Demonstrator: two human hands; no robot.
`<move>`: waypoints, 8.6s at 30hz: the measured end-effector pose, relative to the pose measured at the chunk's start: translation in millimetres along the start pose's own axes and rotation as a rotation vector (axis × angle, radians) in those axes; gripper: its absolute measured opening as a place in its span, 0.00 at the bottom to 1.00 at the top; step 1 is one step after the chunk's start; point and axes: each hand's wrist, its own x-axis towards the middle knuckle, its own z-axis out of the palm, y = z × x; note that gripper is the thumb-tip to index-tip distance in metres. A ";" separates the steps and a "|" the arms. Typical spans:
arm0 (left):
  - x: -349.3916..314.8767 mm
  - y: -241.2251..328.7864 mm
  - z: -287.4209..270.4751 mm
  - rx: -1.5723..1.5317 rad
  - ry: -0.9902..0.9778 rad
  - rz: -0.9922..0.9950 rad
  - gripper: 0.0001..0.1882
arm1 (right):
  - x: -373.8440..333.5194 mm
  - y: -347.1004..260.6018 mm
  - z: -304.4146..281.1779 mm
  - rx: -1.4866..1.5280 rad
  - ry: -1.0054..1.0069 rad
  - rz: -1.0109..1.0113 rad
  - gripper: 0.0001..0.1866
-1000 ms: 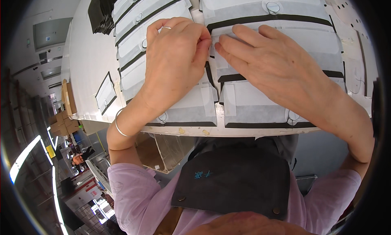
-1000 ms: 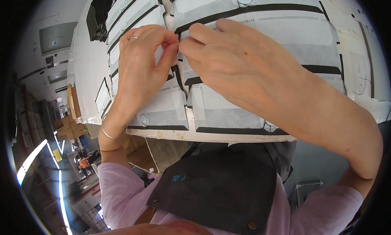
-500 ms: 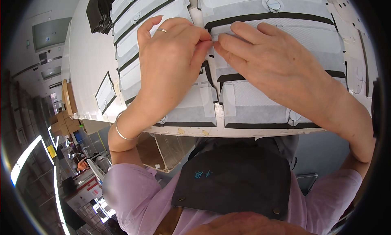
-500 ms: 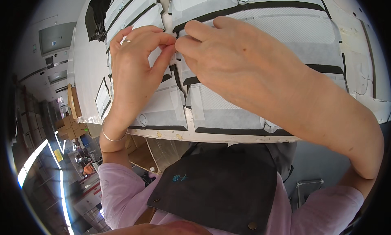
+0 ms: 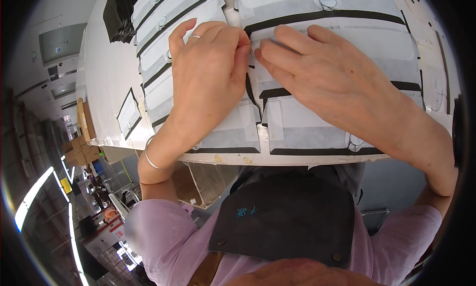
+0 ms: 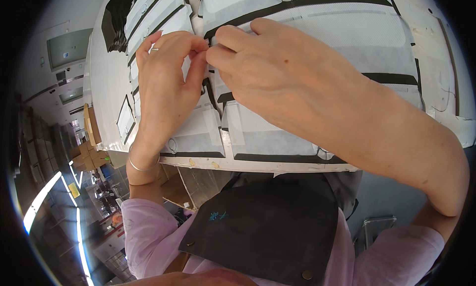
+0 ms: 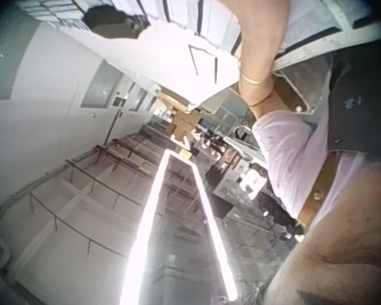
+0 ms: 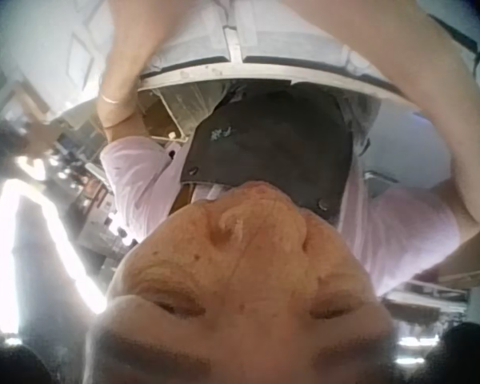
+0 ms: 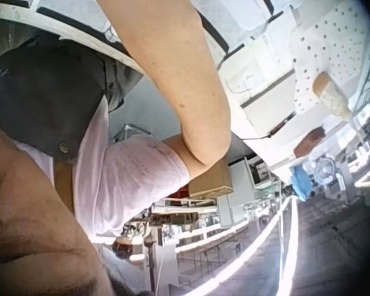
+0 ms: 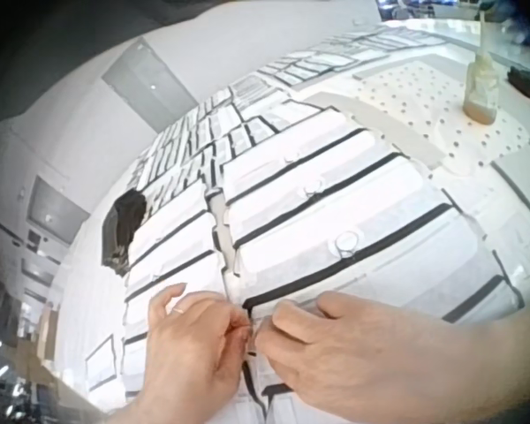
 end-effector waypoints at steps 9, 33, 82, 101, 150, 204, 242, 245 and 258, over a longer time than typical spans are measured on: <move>-3.0 -4.7 5.0 -0.128 0.033 -0.027 0.04 | -0.1 -0.8 1.6 -0.042 -0.008 0.008 0.17; -4.8 -24.1 -10.6 -0.172 0.009 0.030 0.04 | 4.2 18.5 -6.7 0.207 -0.055 -0.039 0.23; 39.6 -76.9 16.5 -0.378 -0.254 0.496 0.06 | 5.8 4.3 -8.5 0.163 -0.067 0.079 0.28; 49.8 -67.9 -13.4 -0.127 -0.208 0.697 0.04 | 5.5 5.4 -5.5 0.196 -0.035 0.074 0.28; 42.1 -79.8 3.6 -0.278 -0.182 0.563 0.06 | 5.8 5.0 -3.6 0.209 -0.016 0.085 0.26; 35.3 -88.2 7.1 -0.331 -0.133 0.506 0.07 | 4.8 5.4 -4.4 0.238 -0.034 0.097 0.25; 36.7 -80.2 5.1 -0.327 -0.208 0.436 0.07 | 4.4 8.2 -1.2 0.245 -0.012 0.080 0.25; 31.5 -71.4 -3.7 -0.346 -0.159 0.404 0.06 | 3.8 12.4 1.4 0.340 0.028 0.066 0.25; 40.0 -64.3 -8.1 -0.077 -0.177 0.546 0.06 | 4.1 12.7 -1.1 0.346 0.009 0.085 0.25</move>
